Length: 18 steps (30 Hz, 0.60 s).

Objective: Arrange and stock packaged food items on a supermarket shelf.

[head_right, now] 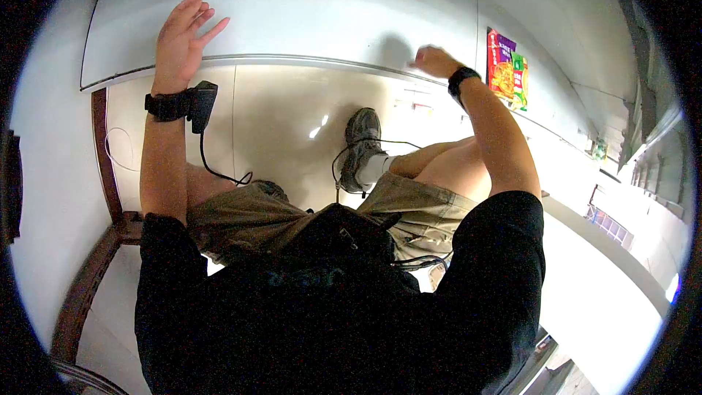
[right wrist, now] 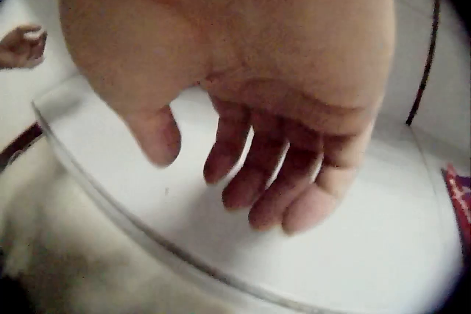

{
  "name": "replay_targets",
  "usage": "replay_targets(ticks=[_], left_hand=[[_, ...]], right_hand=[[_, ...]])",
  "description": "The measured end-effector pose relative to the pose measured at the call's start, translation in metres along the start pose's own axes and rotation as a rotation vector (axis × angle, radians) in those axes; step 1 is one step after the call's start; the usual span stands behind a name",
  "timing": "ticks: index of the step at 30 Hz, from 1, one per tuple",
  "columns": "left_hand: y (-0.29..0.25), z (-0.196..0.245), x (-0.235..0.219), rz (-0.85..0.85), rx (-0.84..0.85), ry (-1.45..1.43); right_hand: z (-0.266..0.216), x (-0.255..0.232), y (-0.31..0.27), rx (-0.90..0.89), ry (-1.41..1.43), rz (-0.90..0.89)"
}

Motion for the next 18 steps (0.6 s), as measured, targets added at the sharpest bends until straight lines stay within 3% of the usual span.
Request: replay_targets(ticks=[2, 4, 8, 10, 12, 14, 18], left_hand=[[0.004, -0.009, -0.001, -0.054, -0.013, -0.029], [0.004, -0.01, 0.004, -0.059, -0.035, -0.025], [-0.002, -0.007, -0.001, -0.037, -0.037, 0.002], [-0.001, -0.006, 0.0, -0.146, -0.024, -0.067], [-0.005, -0.004, 0.006, -0.103, -0.029, -0.046], [-0.005, -0.005, 0.007, -0.049, -0.051, -0.031], [-0.011, -0.003, 0.003, -0.041, -0.06, -0.028]], right_hand=[[-0.01, 0.058, -0.009, 0.16, 0.158, -0.64], [-0.073, 0.095, -0.034, 0.224, 0.083, -0.875], [-0.09, 0.17, -0.032, 0.254, 0.119, -0.995], [-0.098, 0.198, -0.023, 0.265, 0.133, -0.971], [-0.108, 0.195, -0.02, 0.323, 0.104, -0.866], [-0.079, 0.245, -0.003, 0.096, -0.265, -0.833], [-0.079, 0.261, 0.001, 0.15, -0.27, -0.847]])
Point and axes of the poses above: each hand's wrist, its own y-axis towards the middle knuckle, its own x-axis out of the palm, z = x × y, the point moved 4 cm from there along y, towards the middle knuckle, and after that the axes turned 15 degrees about -x, right-handed, at the moved point
